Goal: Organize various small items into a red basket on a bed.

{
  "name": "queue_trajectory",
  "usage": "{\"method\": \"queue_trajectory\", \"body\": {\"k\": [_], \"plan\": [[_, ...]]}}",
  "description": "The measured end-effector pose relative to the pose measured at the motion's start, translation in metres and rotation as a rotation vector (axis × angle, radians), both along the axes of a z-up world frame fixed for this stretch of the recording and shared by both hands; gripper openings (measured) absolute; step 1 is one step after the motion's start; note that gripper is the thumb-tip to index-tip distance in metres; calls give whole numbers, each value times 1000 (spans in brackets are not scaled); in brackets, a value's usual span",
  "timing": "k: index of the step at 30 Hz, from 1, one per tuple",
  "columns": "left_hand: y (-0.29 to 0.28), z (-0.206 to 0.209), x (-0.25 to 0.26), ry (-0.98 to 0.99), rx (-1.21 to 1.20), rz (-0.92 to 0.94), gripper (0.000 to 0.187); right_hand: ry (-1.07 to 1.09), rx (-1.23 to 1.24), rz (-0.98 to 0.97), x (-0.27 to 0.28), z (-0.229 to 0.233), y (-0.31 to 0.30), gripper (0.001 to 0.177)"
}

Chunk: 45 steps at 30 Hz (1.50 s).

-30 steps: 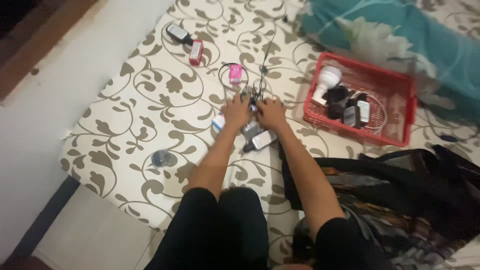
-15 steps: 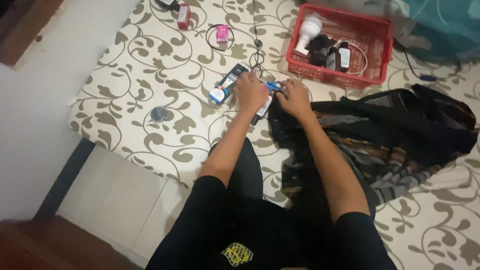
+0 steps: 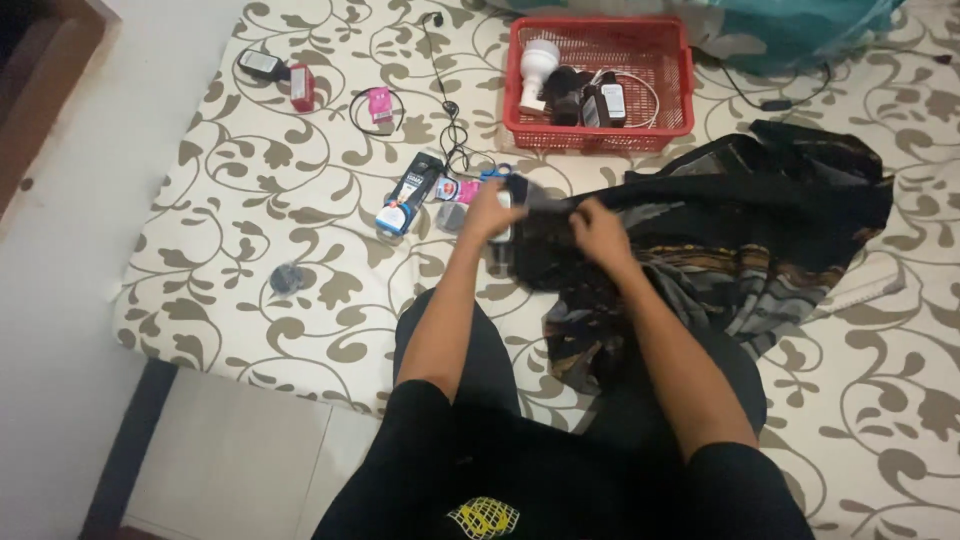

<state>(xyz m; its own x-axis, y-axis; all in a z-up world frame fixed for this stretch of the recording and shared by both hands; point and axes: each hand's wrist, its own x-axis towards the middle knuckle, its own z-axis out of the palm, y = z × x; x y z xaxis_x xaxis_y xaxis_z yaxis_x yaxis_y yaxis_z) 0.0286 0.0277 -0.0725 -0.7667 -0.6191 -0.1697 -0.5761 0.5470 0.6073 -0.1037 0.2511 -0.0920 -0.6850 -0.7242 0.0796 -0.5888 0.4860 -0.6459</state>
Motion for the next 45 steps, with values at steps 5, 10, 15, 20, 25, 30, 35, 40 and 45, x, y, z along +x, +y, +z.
{"method": "queue_trajectory", "body": {"k": [5, 10, 15, 20, 25, 30, 35, 40, 45], "plan": [[-4, 91, -10, 941, 1028, 112, 53, -444, -773, -79, -47, 27, 3, 27], [14, 44, -47, 1167, 1081, 262, 45, -1087, -1342, -59, -23, 102, 18, 38], [46, -43, -71, 1169, 1300, 335, 33, -906, -1081, 39, 17, 96, -12, 42], [55, -64, -71, 1220, 1852, 39, 46, 395, -253, 338, 45, 104, -28, 29], [90, -1, -58, 1268, 1759, -153, 53, 336, -618, 308, 8, 69, -32, 46], [104, 21, -80, 936, 536, -161, 73, -640, -915, 93, 23, 63, -27, 70], [80, 6, -101, 939, 555, 54, 64, -313, -709, 229, 27, 39, -27, 70], [83, -14, -103, 1028, 1239, 41, 55, 64, -644, 324, 18, 89, -33, 75], [111, 16, -91, 761, 599, -15, 47, -1092, -1029, -203, -37, -17, -19, 77]]}}
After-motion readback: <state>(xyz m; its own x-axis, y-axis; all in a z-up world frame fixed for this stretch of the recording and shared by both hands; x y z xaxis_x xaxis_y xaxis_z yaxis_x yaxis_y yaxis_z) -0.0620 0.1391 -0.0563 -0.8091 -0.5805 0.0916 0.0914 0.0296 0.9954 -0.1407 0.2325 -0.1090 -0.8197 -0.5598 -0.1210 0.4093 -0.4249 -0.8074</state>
